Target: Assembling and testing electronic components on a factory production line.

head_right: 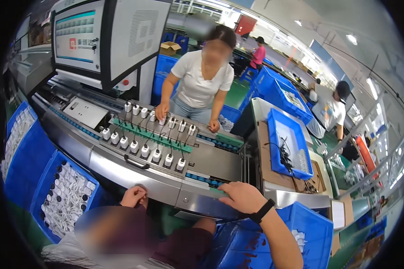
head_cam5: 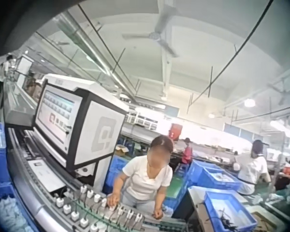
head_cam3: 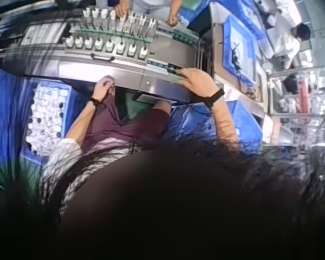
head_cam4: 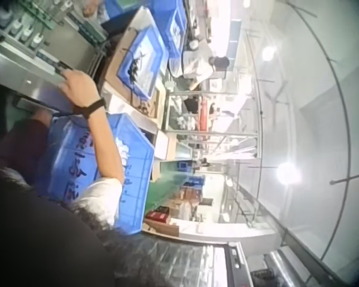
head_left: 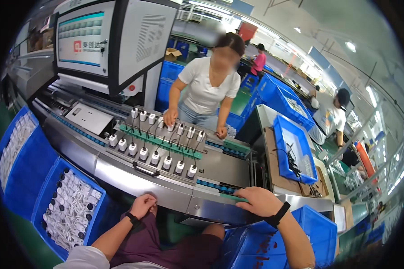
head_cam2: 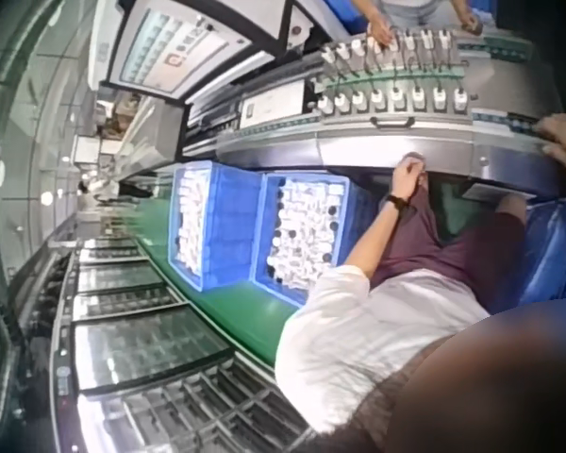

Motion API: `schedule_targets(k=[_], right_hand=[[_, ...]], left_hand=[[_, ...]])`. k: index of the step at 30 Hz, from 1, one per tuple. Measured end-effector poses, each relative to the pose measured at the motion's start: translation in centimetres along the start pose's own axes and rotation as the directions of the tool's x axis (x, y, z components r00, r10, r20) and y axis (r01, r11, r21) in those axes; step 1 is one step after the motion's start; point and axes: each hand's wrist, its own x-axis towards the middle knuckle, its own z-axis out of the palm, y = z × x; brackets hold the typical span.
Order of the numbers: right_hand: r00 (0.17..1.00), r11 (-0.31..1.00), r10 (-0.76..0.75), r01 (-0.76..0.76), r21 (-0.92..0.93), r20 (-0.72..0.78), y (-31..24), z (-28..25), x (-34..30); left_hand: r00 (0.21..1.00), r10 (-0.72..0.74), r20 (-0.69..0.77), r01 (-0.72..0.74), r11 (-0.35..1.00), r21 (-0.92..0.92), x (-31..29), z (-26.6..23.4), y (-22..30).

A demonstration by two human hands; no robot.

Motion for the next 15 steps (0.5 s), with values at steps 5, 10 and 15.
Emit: schedule_targets(k=[5, 10, 15], right_hand=[[0.991, 0.992, 0.093, -0.1, 0.073, 0.098, 1.7, 0.3, -0.3], [0.987, 0.986, 0.11, -0.123, 0.114, 0.114, 1.6, -0.4, 0.0], [0.995, 0.984, 0.063, -0.075, 0.163, 0.076, 1.7, -0.8, 0.0]], left_hand=[[0.989, -0.15, 0.018, 0.151, 0.984, -0.093, 0.5, 0.2, 0.5], [0.986, -0.166, 0.017, 0.167, 0.981, -0.1, 0.5, -0.5, 0.8], [0.984, -0.179, -0.001, 0.178, 0.981, -0.074, 0.7, 0.0, 1.2]])
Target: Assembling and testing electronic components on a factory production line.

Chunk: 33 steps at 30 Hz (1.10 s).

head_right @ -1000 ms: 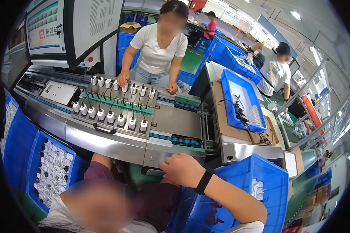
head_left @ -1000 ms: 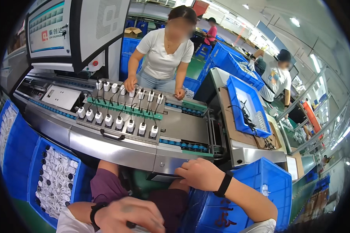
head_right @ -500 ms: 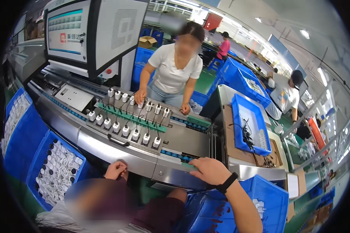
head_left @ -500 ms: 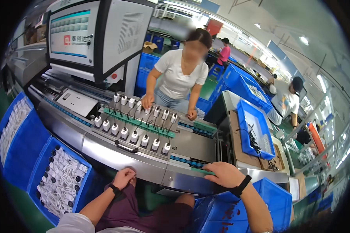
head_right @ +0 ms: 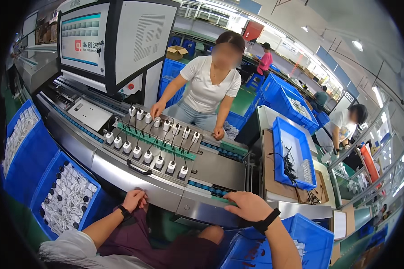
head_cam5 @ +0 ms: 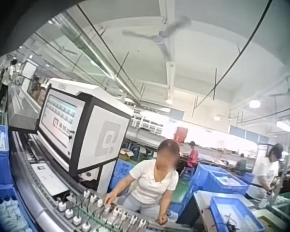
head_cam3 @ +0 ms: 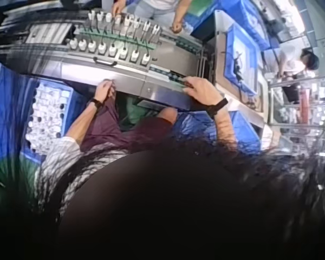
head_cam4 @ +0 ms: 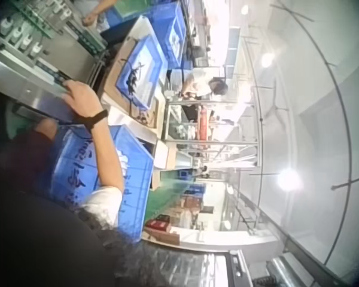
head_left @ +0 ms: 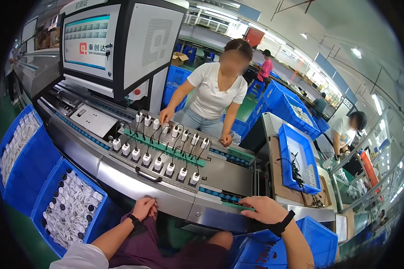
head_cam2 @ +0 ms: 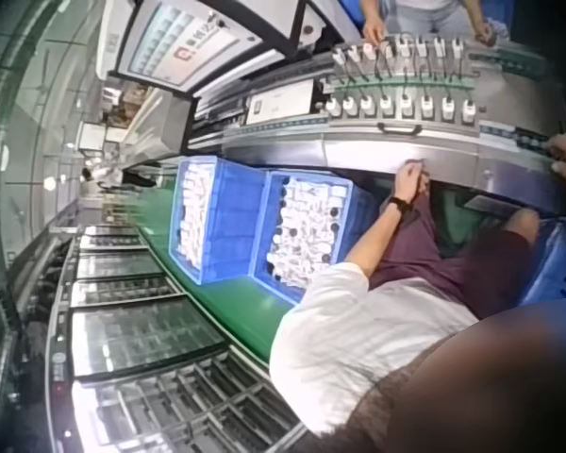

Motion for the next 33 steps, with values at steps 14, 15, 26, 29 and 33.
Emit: schedule_targets(k=[14, 15, 26, 29, 33], right_hand=[[0.999, 0.994, 0.023, -0.019, -0.109, 0.034, 0.3, 0.9, 0.4], [0.999, 0.994, 0.017, -0.013, -0.106, 0.036, 0.2, 1.0, 0.4], [0.998, 0.995, 0.034, -0.03, -0.093, 0.05, 0.8, 1.6, 0.1], [0.999, 0.993, 0.014, -0.008, -0.122, 0.052, 1.2, 2.0, 0.1], [0.998, 0.996, 0.005, 0.001, -0.087, 0.061, 0.0, 1.6, 1.2]], left_hand=[[1.0, 0.021, -0.008, -0.021, 0.999, 0.04, 0.0, -0.3, -0.2], [1.0, 0.026, -0.015, -0.025, 0.998, 0.055, -0.1, -0.2, -0.2], [1.0, 0.021, -0.016, -0.02, 0.998, 0.06, 0.1, 0.1, -0.1], [1.0, -0.026, 0.009, 0.025, 0.999, 0.024, 0.4, 0.1, 0.2], [1.0, -0.015, -0.021, 0.016, 0.999, 0.048, 0.0, -0.7, 0.2]])
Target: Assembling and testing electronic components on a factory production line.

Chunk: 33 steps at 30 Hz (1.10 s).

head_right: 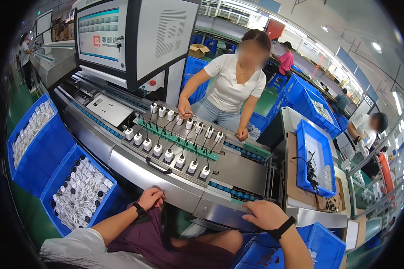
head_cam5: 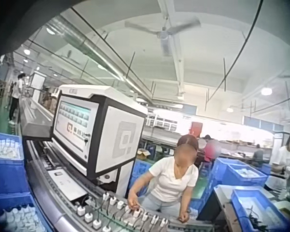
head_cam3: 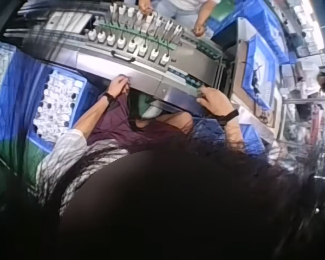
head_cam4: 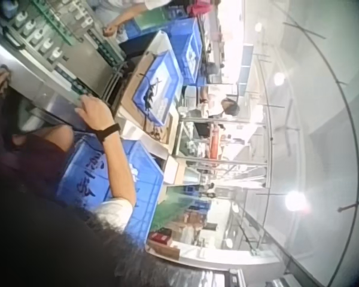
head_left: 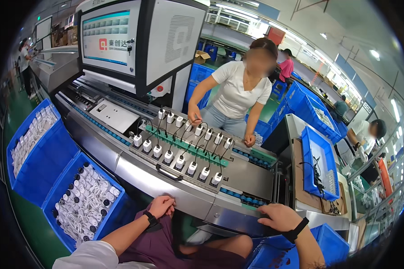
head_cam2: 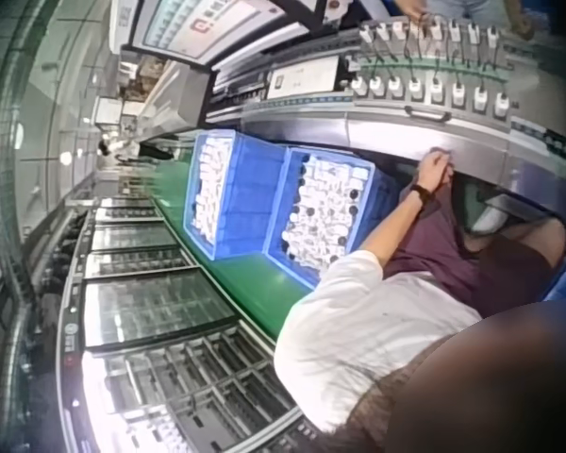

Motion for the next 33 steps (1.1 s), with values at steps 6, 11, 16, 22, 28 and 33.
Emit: schedule_targets(k=[6, 11, 16, 22, 28, 33], right_hand=[[0.969, 0.989, -0.135, 0.145, -0.032, 0.205, -1.2, 4.5, 1.7], [0.874, 0.933, -0.322, 0.228, 0.279, 0.363, -19.4, 0.3, 7.7], [0.773, 0.749, -0.634, 0.62, 0.234, -0.018, -19.0, 2.4, 11.0], [0.938, 0.974, -0.222, 0.225, 0.018, 0.267, -3.1, -2.2, 5.4], [0.769, 0.914, 0.406, -0.348, 0.21, -0.494, 7.1, -4.5, -4.9], [0.44, 0.764, 0.556, -0.605, 0.225, -0.705, 17.4, -3.8, -12.3]], left_hand=[[0.999, 0.028, 0.021, -0.03, 0.996, 0.086, -0.1, 0.9, 0.1], [0.998, 0.057, 0.025, -0.059, 0.995, 0.077, -0.3, 0.7, -2.0], [0.985, 0.141, 0.095, -0.147, 0.987, 0.063, 0.6, 1.3, -0.9], [0.999, 0.018, 0.044, -0.017, 1.0, -0.011, -0.3, 1.6, 0.5], [0.999, -0.019, 0.05, 0.018, 1.0, 0.022, 0.2, -0.5, -0.1], [0.997, -0.008, 0.071, 0.006, 1.0, 0.016, 1.0, -0.2, 0.4]])
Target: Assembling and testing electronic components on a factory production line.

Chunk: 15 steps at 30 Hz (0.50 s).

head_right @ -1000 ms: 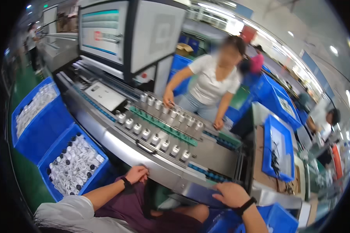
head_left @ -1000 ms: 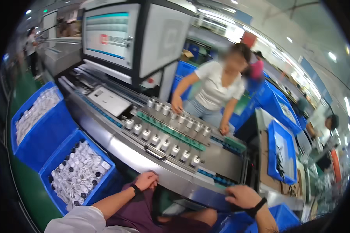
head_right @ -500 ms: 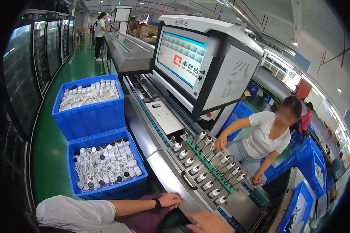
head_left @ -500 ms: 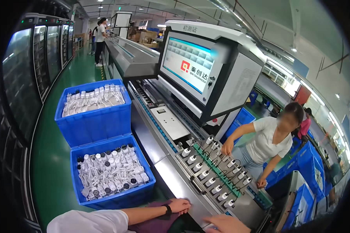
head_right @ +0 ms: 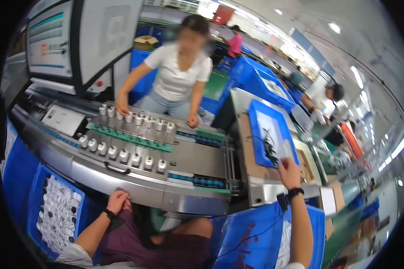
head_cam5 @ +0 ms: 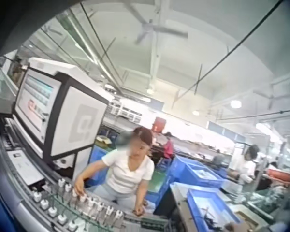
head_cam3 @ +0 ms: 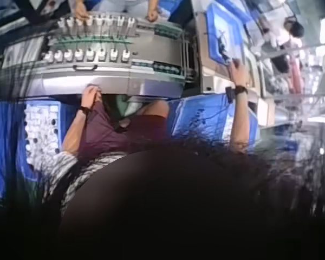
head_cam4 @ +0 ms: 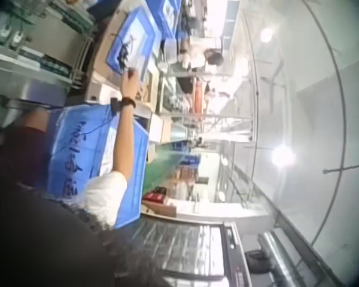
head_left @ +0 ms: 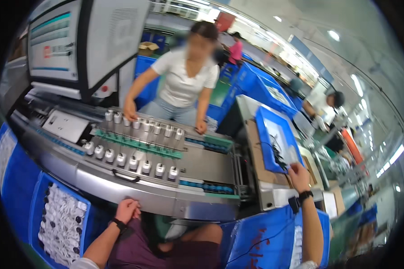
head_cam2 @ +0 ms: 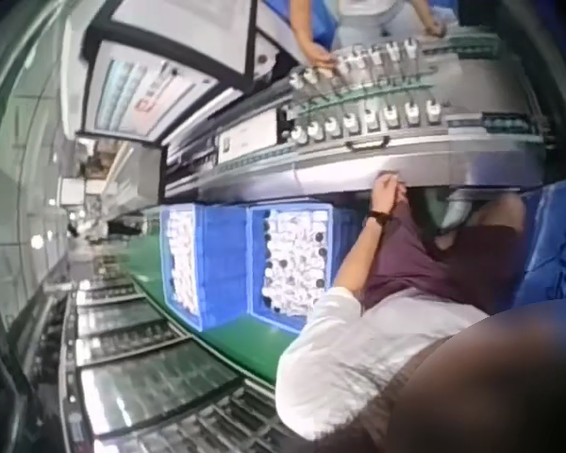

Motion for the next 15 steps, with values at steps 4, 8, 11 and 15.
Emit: schedule_targets(k=[4, 8, 11, 15], right_hand=[[0.995, 0.997, 0.071, -0.071, -0.005, -0.066, 5.4, -1.1, 2.6], [0.99, 0.99, 0.127, -0.131, -0.062, -0.056, 7.5, -1.3, 5.4], [0.988, 0.978, 0.151, -0.154, -0.14, -0.033, 8.8, -0.1, 8.4], [0.993, 0.899, 0.12, -0.117, -0.423, -0.021, 12.2, 1.0, 12.0]], left_hand=[[1.0, 0.009, 0.008, -0.01, 0.999, 0.042, 0.5, 0.1, -0.5], [1.0, 0.008, 0.016, -0.008, 1.0, 0.011, 0.3, 0.0, -0.6], [1.0, -0.012, -0.02, 0.013, 1.0, 0.021, -0.1, 0.1, -0.7], [1.0, -0.012, -0.012, 0.012, 1.0, 0.02, 0.4, 0.8, -0.1]])
